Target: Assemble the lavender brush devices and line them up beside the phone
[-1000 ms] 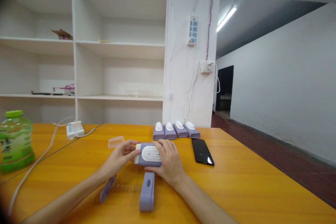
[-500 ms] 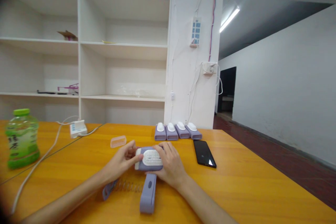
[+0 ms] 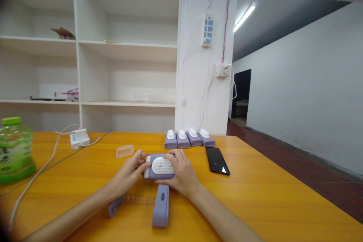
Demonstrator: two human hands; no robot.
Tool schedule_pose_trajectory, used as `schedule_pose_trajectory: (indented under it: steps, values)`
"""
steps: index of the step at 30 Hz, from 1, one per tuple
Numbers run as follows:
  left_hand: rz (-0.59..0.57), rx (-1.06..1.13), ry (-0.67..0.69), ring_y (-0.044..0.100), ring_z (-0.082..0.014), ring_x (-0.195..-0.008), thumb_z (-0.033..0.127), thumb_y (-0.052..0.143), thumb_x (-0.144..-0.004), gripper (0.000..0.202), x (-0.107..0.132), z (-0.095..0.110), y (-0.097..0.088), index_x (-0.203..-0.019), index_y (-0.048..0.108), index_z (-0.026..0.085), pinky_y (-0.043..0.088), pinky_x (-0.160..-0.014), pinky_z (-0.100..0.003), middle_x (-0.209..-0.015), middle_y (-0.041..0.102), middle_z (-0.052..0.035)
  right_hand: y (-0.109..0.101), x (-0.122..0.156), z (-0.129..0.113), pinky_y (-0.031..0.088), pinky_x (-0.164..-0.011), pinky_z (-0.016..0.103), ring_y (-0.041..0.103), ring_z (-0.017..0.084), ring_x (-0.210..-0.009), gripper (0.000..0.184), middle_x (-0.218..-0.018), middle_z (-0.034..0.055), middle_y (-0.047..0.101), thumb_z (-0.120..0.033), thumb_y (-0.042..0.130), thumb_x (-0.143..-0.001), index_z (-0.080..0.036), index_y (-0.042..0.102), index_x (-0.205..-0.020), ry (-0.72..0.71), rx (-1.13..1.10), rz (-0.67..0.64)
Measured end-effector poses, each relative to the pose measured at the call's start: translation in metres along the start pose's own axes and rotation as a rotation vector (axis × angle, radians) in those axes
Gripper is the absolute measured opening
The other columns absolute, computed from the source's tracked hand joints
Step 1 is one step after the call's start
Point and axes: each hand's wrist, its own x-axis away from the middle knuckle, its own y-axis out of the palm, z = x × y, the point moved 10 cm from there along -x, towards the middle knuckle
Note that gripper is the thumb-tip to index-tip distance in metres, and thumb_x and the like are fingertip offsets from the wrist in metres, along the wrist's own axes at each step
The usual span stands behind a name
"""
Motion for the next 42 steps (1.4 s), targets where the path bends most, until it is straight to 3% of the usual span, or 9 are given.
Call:
schedule_pose_trajectory:
  steps: [6, 16, 26, 28, 31, 34, 36, 39, 42]
  values:
    - [0.013, 0.178, -0.122, 0.058, -0.0125, -0.059, 0.05, 0.066, -0.088, 0.037, -0.003, -0.01, -0.002, -0.103, 0.047, 0.022, 0.042, -0.057, -0.021, -0.067, 0.066, 0.0041, -0.006, -0.001, 0.0, 0.051, -0.092, 0.043, 0.055, 0.029, -0.106, 0.074, -0.115, 0.0086, 0.056, -0.046, 0.091, -0.063, -0.024, 0.051, -0.122, 0.002, -0.035, 0.026]
    - [-0.179, 0.259, -0.265, 0.064, -0.0159, -0.064, 0.06, 0.073, -0.077, 0.055, -0.001, -0.01, 0.008, -0.096, 0.073, 0.009, 0.053, -0.066, -0.029, -0.078, 0.073, -0.0087, -0.01, 0.003, -0.006, 0.051, -0.094, 0.044, 0.056, 0.03, -0.109, 0.072, -0.118, 0.01, 0.056, -0.047, 0.088, -0.068, -0.024, 0.051, -0.125, -0.054, -0.043, 0.03]
    - [-0.17, 0.075, -0.255, 0.067, -0.0174, -0.06, 0.059, 0.071, -0.078, 0.063, -0.002, -0.011, 0.01, -0.122, 0.063, 0.014, 0.058, -0.06, -0.031, -0.081, 0.074, -0.0082, -0.008, 0.001, -0.005, 0.051, -0.096, 0.045, 0.057, 0.031, -0.111, 0.077, -0.119, 0.0105, 0.058, -0.051, 0.088, -0.067, -0.025, 0.049, -0.128, -0.041, -0.066, 0.031]
    - [-0.151, -0.023, -0.253, 0.07, -0.0194, -0.061, 0.055, 0.069, -0.08, 0.064, -0.005, -0.018, -0.003, -0.128, 0.058, 0.013, 0.058, -0.06, -0.032, -0.082, 0.075, -0.0092, -0.011, 0.001, -0.004, 0.051, -0.096, 0.045, 0.057, 0.03, -0.112, 0.075, -0.119, 0.0101, 0.059, -0.05, 0.088, -0.067, -0.025, 0.049, -0.126, -0.038, -0.072, 0.036]
    - [-0.009, -0.246, -0.226, 0.073, -0.0245, -0.071, 0.05, 0.06, -0.086, 0.061, -0.012, -0.024, -0.052, -0.133, 0.05, 0.012, 0.058, -0.064, -0.037, -0.09, 0.076, -0.0131, -0.024, 0.0, 0.012, 0.051, -0.096, 0.045, 0.058, 0.03, -0.111, 0.071, -0.118, 0.0093, 0.059, -0.048, 0.088, -0.068, -0.025, 0.05, -0.123, 0.06, -0.06, 0.104]
    - [0.182, -0.522, -0.151, 0.069, -0.0289, -0.099, 0.042, 0.049, -0.092, 0.045, -0.013, -0.019, -0.112, -0.129, 0.053, 0.017, 0.05, -0.094, -0.047, -0.106, 0.073, -0.0145, -0.039, 0.003, 0.033, 0.05, -0.097, 0.045, 0.058, 0.03, -0.111, 0.07, -0.119, 0.0084, 0.06, -0.048, 0.087, -0.068, -0.024, 0.05, -0.123, 0.164, -0.021, 0.179]
    - [0.249, -0.676, -0.124, 0.059, -0.0328, -0.12, 0.041, 0.049, -0.093, 0.04, -0.012, -0.018, -0.136, -0.124, 0.057, 0.019, 0.037, -0.107, -0.051, -0.121, 0.068, -0.0164, -0.04, 0.005, 0.04, 0.051, -0.096, 0.045, 0.059, 0.03, -0.11, 0.07, -0.118, 0.0077, 0.061, -0.049, 0.087, -0.068, -0.023, 0.052, -0.122, 0.176, 0.0, 0.169]
    - [0.292, -0.838, -0.147, 0.049, -0.0372, -0.132, 0.04, 0.05, -0.092, 0.043, -0.012, -0.03, -0.15, -0.126, 0.058, 0.015, 0.031, -0.111, -0.052, -0.135, 0.06, -0.0212, -0.029, 0.007, 0.044, 0.05, -0.098, 0.046, 0.059, 0.03, -0.113, 0.073, -0.121, 0.0085, 0.061, -0.049, 0.086, -0.067, -0.023, 0.051, -0.125, 0.173, 0.001, 0.099]
    - [0.294, -0.924, -0.213, 0.056, -0.0389, -0.125, 0.036, 0.044, -0.094, 0.041, -0.014, -0.046, -0.15, -0.12, 0.062, 0.009, 0.039, -0.103, -0.05, -0.129, 0.064, -0.0264, -0.016, 0.008, 0.042, 0.048, -0.102, 0.049, 0.057, 0.032, -0.118, 0.077, -0.126, 0.0097, 0.059, -0.051, 0.085, -0.069, -0.024, 0.048, -0.131, 0.185, -0.018, 0.03]
